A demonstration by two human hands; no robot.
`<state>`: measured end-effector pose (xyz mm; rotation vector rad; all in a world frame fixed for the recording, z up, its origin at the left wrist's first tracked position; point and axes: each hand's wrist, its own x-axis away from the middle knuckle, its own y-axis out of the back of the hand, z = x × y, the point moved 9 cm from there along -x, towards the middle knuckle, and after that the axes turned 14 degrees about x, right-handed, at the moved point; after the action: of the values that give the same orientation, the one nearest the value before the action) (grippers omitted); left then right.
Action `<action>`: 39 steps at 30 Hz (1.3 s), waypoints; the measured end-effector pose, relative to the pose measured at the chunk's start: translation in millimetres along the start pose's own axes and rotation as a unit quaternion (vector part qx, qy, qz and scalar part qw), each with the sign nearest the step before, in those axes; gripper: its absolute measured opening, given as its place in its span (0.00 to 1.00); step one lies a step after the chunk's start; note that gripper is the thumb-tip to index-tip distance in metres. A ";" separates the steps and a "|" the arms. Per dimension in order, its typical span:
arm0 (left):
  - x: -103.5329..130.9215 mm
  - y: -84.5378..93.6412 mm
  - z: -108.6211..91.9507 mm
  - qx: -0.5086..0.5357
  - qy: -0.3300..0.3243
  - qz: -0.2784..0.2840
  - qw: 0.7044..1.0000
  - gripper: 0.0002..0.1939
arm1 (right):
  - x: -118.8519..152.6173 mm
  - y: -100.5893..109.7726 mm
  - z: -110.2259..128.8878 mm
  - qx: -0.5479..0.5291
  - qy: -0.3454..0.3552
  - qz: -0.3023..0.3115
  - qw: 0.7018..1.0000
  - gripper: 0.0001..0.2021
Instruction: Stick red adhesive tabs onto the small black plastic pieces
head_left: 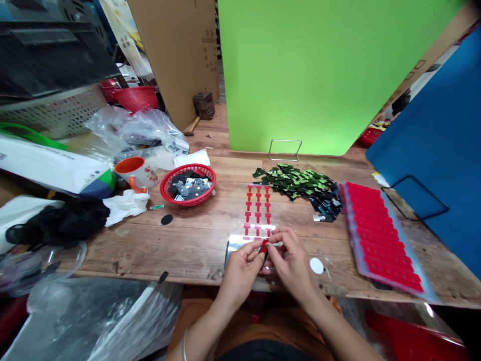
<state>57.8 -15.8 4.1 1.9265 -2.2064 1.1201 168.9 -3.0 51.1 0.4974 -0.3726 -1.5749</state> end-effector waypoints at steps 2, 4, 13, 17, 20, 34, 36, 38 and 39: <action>0.0 -0.2 0.3 0.000 0.001 0.004 1.000 0.23 | -0.9 0.9 1.5 0.010 0.008 -0.005 1.000 0.04; -0.1 -0.1 0.3 0.001 0.003 0.004 1.000 0.24 | -1.6 1.8 2.1 0.015 0.012 -0.010 1.000 0.04; 4.7 -4.4 -3.9 -0.017 -0.011 -0.005 1.000 0.23 | 0.7 -1.8 -9.6 0.005 -0.028 -0.013 1.000 0.02; 6.7 -0.7 -5.4 -0.025 -0.015 -0.028 0.999 0.21 | 1.0 6.7 -29.4 -0.024 -0.091 -0.070 0.993 0.21; 6.8 -0.7 -2.6 -0.008 0.000 -0.027 1.000 0.21 | 0.7 0.3 -36.4 -0.071 -0.125 -0.031 0.989 0.25; -3.8 13.5 6.5 0.003 0.073 0.002 0.997 0.19 | 1.9 -31.5 -63.0 -0.181 -0.191 0.068 0.963 0.19; -15.8 33.7 -23.5 0.001 0.036 -0.051 0.998 0.18 | -7.0 -12.9 -74.8 -0.104 -0.162 0.034 0.981 0.19; -28.0 55.3 -76.0 -0.002 -0.048 -0.110 0.993 0.17 | -17.1 16.4 -82.1 0.002 -0.110 -0.018 0.994 0.14; -33.1 65.3 -106.2 0.003 -0.095 -0.135 0.986 0.17 | -21.8 31.6 -84.6 0.064 -0.083 -0.040 0.994 0.12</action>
<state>-36.8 65.8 36.0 2.3354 -1.9382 0.9383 240.7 21.8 -2.3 0.4874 -0.5895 -1.6826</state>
